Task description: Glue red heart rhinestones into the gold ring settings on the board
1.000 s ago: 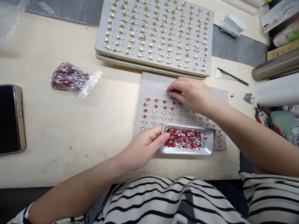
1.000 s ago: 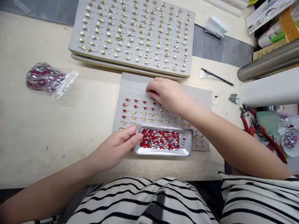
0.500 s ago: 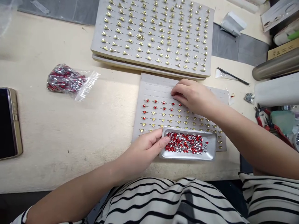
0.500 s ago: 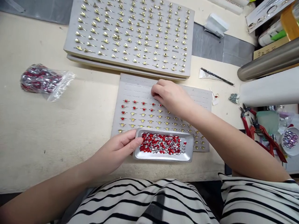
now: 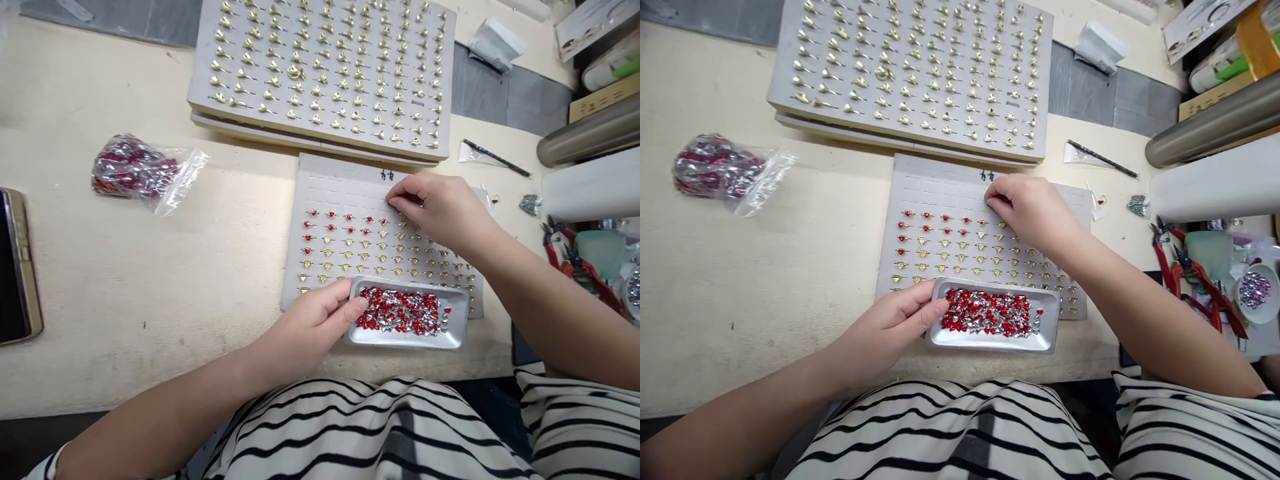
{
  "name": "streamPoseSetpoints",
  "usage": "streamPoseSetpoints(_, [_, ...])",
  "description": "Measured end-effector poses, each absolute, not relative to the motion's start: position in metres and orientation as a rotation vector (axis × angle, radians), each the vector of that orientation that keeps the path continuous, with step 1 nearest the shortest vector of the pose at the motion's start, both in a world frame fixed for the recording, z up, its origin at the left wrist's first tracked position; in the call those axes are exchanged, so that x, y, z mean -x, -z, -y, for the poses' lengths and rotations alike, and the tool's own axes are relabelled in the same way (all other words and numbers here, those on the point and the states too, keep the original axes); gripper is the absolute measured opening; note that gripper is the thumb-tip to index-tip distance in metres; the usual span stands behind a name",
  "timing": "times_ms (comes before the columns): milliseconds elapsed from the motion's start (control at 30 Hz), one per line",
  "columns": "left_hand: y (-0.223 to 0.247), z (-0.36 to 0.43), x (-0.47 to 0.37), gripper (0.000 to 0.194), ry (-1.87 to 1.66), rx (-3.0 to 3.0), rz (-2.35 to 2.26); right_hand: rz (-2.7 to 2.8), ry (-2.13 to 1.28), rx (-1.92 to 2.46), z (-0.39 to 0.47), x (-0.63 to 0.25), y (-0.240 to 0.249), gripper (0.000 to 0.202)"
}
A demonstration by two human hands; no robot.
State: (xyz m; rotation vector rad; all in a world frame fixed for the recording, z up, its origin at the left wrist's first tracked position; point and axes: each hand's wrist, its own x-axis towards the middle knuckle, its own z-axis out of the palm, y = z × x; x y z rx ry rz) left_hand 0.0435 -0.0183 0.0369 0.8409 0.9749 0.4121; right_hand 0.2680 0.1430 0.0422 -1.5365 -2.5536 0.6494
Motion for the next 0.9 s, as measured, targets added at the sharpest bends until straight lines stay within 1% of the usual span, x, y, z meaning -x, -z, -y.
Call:
streamPoseSetpoints(100, [-0.04, 0.017, -0.044, 0.035, -0.381, -0.86, -1.014, 2.589, -0.573, 1.607, -0.14, -0.274, -0.047, 0.022])
streamPoseSetpoints(200, [-0.041, 0.016, -0.045, 0.036, -0.366, -0.879, -1.047, 2.616, -0.467, 1.56, -0.142, -0.279, -0.051, 0.024])
streamPoseSetpoints(467, [-0.04, 0.016, -0.043, 0.038, -0.321, -0.914, -1.048, 2.739, -0.383, 1.383, -0.145, -0.284, -0.044, 0.021])
streamPoseSetpoints(767, [-0.041, 0.015, -0.044, 0.039, -0.312, -0.904, -1.058, 2.821, -0.24, 1.426, -0.142, -0.275, -0.036, 0.014])
streamPoseSetpoints(900, [-0.04, 0.016, -0.044, 0.039, -0.306, -0.883, -1.049, 2.797, -0.275, 1.47, -0.141, -0.27, -0.037, 0.015])
